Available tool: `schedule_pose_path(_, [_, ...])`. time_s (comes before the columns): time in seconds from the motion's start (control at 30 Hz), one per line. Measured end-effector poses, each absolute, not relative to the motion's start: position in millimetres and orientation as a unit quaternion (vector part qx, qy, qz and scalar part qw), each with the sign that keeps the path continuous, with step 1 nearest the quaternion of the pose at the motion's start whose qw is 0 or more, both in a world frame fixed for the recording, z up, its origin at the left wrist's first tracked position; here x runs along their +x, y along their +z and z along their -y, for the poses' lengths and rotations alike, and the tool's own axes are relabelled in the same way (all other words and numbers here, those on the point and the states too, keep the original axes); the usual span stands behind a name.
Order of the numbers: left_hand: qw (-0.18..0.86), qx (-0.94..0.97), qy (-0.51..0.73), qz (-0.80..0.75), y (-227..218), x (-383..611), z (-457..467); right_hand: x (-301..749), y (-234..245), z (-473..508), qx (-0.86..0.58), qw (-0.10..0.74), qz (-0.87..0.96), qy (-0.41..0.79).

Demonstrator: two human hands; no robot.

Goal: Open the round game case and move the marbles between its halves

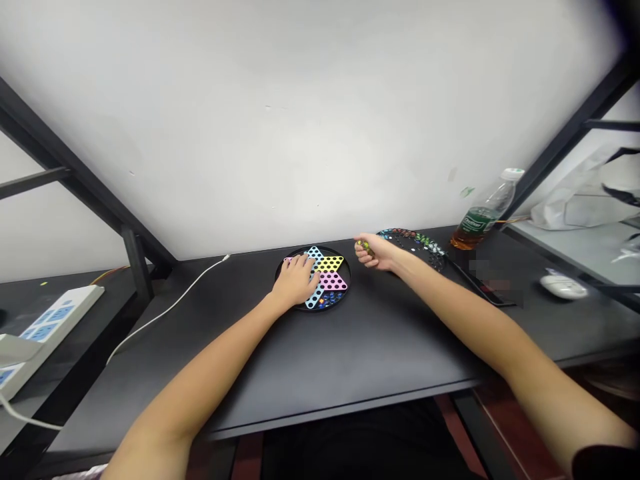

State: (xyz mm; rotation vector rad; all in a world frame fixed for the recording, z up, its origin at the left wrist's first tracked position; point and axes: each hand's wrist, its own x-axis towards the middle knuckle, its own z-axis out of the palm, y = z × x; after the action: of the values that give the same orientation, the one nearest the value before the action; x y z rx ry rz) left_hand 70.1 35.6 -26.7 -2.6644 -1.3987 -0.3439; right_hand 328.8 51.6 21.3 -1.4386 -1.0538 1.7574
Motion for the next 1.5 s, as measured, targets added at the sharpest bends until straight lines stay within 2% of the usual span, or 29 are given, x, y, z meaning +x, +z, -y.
schedule_pose_path(0.07, [0.057,-0.877,-0.110,0.463,-26.4,70.1,-35.5,345.1,27.5,-57.9,-0.502,0.327,0.343,0.724])
schedule_pose_path(0.17, [0.057,-0.877,-0.108,0.464,-26.5,69.9,-35.7,371.8,25.5,-66.3,-0.527,0.355,0.352,0.687])
schedule_pose_path(0.27, [0.057,-0.878,-0.107,0.462,-27.1,69.6,-36.2,401.9,10.1,-74.7,-0.674,0.333,0.440,0.491])
schedule_pose_path(0.37, [0.054,-0.878,-0.110,0.462,-27.5,69.3,-36.3,432.9,-8.8,-83.4,-0.792,0.218,0.538,0.190])
schedule_pose_path(0.47, [0.048,-0.878,-0.116,0.462,-27.2,69.3,-35.8,458.5,-21.7,-93.0,-0.803,0.111,0.583,0.060])
schedule_pose_path(0.57, [0.043,-0.877,-0.119,0.463,-26.8,69.7,-35.5,474.2,-27.7,-102.0,-0.807,0.054,0.587,0.036])
schedule_pose_path(0.7, [0.043,-0.877,-0.113,0.465,-27.4,70.0,-36.0,481.9,-33.3,-108.7,-0.783,0.021,0.618,0.068])
schedule_pose_path(1.03, [0.043,-0.876,-0.109,0.467,-27.1,69.9,-36.3,486.9,-45.4,-111.4,-0.747,0.125,0.651,0.052])
schedule_pose_path(1.5, [0.043,-0.878,-0.111,0.464,-27.9,69.6,-36.9,493.3,-55.2,-122.8,-0.747,0.172,0.642,0.000])
